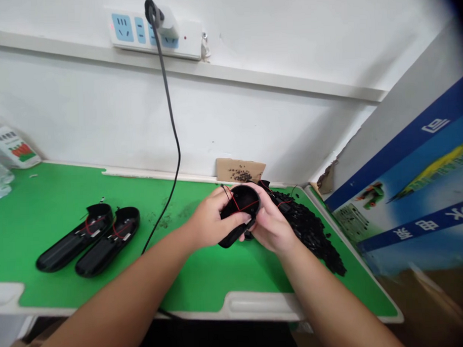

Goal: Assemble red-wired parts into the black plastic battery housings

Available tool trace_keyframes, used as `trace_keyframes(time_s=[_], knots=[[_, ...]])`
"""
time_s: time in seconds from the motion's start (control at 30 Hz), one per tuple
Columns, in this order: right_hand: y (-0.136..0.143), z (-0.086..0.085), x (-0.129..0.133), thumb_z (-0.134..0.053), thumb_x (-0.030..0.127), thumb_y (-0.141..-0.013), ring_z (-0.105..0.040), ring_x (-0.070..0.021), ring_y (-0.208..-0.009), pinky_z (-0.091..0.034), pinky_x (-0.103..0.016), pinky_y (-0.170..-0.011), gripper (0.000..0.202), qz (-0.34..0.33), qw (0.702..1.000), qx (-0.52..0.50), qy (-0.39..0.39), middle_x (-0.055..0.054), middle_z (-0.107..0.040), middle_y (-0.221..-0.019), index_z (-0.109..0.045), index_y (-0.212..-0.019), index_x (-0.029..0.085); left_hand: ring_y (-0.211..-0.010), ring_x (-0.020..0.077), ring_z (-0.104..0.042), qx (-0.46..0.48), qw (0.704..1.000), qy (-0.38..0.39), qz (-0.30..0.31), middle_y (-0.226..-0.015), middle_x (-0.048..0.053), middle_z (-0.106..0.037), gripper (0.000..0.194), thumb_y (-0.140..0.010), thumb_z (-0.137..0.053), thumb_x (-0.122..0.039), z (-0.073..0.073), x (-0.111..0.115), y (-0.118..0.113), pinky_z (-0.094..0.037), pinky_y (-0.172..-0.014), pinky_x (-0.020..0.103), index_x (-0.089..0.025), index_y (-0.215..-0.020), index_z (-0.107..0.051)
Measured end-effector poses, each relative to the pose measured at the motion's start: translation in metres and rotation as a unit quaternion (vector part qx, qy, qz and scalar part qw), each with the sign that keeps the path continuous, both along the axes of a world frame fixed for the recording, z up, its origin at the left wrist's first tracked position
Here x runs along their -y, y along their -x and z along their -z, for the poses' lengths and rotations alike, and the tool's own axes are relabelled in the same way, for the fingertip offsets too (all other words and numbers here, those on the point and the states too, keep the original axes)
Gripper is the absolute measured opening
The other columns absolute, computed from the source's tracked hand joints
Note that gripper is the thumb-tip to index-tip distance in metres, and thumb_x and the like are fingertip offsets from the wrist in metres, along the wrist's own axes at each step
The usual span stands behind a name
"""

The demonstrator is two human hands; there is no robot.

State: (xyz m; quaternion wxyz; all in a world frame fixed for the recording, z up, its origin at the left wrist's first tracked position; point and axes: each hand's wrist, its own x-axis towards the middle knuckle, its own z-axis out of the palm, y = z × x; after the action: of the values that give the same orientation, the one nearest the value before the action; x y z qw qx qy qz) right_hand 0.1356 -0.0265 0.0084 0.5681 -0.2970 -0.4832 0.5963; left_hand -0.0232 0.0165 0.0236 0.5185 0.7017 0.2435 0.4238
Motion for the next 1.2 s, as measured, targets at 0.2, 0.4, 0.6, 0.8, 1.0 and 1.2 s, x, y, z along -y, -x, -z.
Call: trace_keyframes(time_s=[0.2, 0.4, 0.6, 0.8, 1.0, 1.2], knots=[[0.009, 0.007, -0.007, -0.071, 0.048, -0.078, -0.059, -0.0198, -0.105, -0.052, -0.033, -0.088, 0.047, 0.072, 0.997, -0.022, -0.020, -0.003, -0.057, -0.122, -0.053, -0.119, 0.032, -0.106, 0.0284, -0.056, -0.149, 0.974, -0.172, -0.013, -0.115, 0.012, -0.058, 0.066, -0.071, -0.075, -0.044, 0.000, -0.004, 0.004, -0.046, -0.095, 0.041, -0.018, -0.128, -0.055], [0.015, 0.015, -0.009, -0.071, 0.040, -0.081, -0.056, -0.0187, -0.106, -0.049, -0.032, -0.092, 0.047, 0.070, 0.997, -0.003, -0.026, -0.002, -0.058, -0.114, -0.048, -0.120, 0.031, -0.105, 0.0292, -0.058, -0.199, 0.963, -0.171, -0.062, -0.117, 0.013, -0.061, 0.057, -0.073, -0.073, -0.041, 0.006, -0.007, 0.003, -0.046, -0.090, 0.041, -0.017, -0.122, -0.058], [0.010, 0.016, -0.011, -0.069, 0.039, -0.083, -0.055, -0.0172, -0.107, -0.047, -0.029, -0.093, 0.043, 0.069, 0.996, 0.009, -0.058, -0.002, -0.057, -0.116, -0.050, -0.121, 0.031, -0.102, 0.0264, -0.062, -0.163, 0.984, -0.075, 0.005, -0.116, 0.009, -0.065, 0.065, -0.072, -0.075, -0.042, 0.004, -0.007, 0.005, -0.048, -0.087, 0.037, -0.020, -0.129, -0.053], [0.000, 0.014, -0.011, -0.074, 0.042, -0.078, -0.056, -0.0212, -0.112, -0.050, -0.033, -0.090, 0.060, 0.041, 0.991, 0.077, -0.104, -0.005, -0.054, -0.128, -0.044, -0.130, 0.033, -0.109, 0.0284, -0.060, -0.087, 0.995, -0.036, 0.042, -0.119, 0.009, -0.065, 0.070, -0.065, -0.082, -0.035, 0.003, -0.009, 0.005, -0.046, -0.094, 0.038, -0.017, -0.127, -0.056], [-0.003, 0.014, -0.006, -0.085, 0.024, -0.064, -0.045, -0.0289, -0.132, -0.049, -0.042, -0.099, 0.099, 0.026, 0.982, 0.144, -0.120, -0.008, -0.038, -0.150, -0.030, -0.146, 0.034, -0.106, 0.0270, -0.061, -0.049, 0.997, -0.058, 0.004, -0.115, 0.009, -0.066, 0.059, -0.066, -0.080, -0.025, 0.006, -0.008, 0.003, -0.047, -0.094, 0.037, -0.016, -0.121, -0.061], [0.002, 0.014, -0.004, -0.084, 0.016, -0.064, -0.058, -0.0255, -0.119, -0.056, -0.038, -0.089, 0.088, 0.017, 0.988, 0.094, -0.117, -0.007, -0.049, -0.140, -0.040, -0.138, 0.034, -0.104, 0.0251, -0.060, -0.043, 0.991, -0.124, -0.006, -0.114, 0.010, -0.064, 0.053, -0.069, -0.079, -0.030, 0.010, -0.007, 0.004, -0.047, -0.093, 0.035, -0.015, -0.118, -0.062]])
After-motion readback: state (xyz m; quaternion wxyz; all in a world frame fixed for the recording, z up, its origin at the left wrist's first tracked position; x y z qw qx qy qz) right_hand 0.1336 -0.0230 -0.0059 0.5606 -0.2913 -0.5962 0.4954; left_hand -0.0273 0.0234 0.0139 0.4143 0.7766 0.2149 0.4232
